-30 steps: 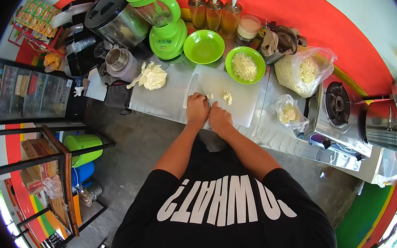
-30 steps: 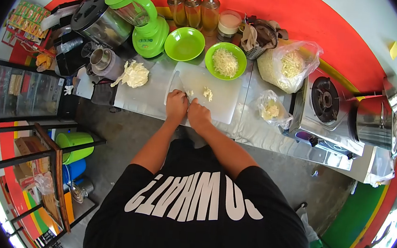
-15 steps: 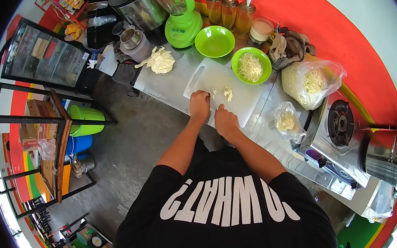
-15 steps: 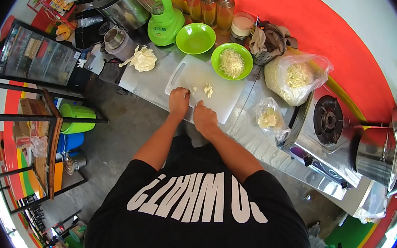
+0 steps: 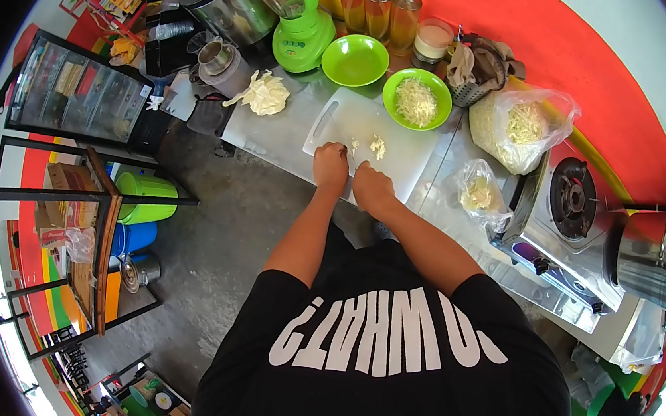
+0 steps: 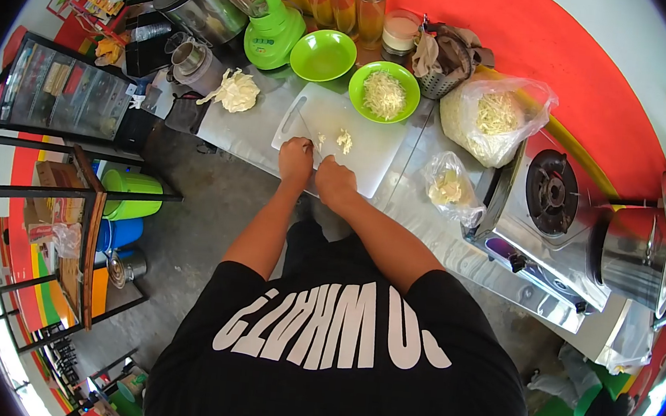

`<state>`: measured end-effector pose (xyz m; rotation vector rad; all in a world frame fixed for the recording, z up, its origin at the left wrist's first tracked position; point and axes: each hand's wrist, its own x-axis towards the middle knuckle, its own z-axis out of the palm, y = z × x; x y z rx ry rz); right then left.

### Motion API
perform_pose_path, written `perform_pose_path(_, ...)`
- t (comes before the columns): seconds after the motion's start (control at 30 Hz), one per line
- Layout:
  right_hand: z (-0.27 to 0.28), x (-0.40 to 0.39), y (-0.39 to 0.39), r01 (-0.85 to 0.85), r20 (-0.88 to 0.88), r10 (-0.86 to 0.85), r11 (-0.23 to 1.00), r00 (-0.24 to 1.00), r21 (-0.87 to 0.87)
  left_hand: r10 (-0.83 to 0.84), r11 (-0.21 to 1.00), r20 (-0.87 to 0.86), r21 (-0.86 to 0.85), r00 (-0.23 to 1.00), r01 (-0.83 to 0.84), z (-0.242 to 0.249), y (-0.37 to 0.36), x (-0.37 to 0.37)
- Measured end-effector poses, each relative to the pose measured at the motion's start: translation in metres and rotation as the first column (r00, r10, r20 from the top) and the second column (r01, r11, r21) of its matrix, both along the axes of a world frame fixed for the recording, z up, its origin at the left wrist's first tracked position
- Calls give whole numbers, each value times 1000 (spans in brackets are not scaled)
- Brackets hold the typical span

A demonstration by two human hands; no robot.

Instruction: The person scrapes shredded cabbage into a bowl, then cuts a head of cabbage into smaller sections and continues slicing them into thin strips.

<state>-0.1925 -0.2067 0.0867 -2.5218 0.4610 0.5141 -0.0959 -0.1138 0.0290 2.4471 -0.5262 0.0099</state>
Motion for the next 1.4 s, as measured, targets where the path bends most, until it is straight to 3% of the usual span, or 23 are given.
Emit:
perform_pose_path(0.2, -7, 9, 0, 89, -5, -89, 996, 996, 27, 13, 1000, 7, -1, 1000, -13, 5, 0, -6)
perform_pose_path(0.43, 3, -3, -1, -48, -3, 48, 999, 999, -26, 45, 999, -11, 19, 999, -45, 3, -2, -14)
perform_pose_path(0.5, -3, -1, -3, 68, 2, -68, 998, 998, 16, 56, 998, 3, -11, 998, -56, 1, -3, -18)
perform_pose_path(0.63, -2, 6, -6, 57, -9, -57, 998, 998, 19, 71, 997, 45, -24, 996, -70, -9, 4, -21)
perform_pose_path(0.73, 5, -4, -5, -35, 21, 35, 999, 999, -4, 95, 994, 37, -54, 995, -93, -7, 4, -22)
perform_pose_path(0.83, 3, -10, -2, -118, -70, 115, 992, 991, -40, 115, 992, 15, -56, 993, -114, -4, 2, -23)
perform_pose_path(1.0, -3, 5, -8, -17, -54, 18, 1000, 998, 22, 124, 992, 16, -25, 992, -123, -7, 1, -23)
perform_pose_path(1.13, 9, -1, -10, -98, -87, 98, 995, 991, 4, 144, 990, -22, 6, 989, -144, -7, 0, -25)
perform_pose_path(1.3, -7, 0, -4, 0, -32, 1, 999, 999, 32, 107, 994, -17, 15, 994, -106, -1, 2, -25)
perform_pose_path(1.4, -4, 13, -13, -49, -11, 50, 998, 999, 45, 100, 994, 42, -41, 994, -98, -4, 3, -27)
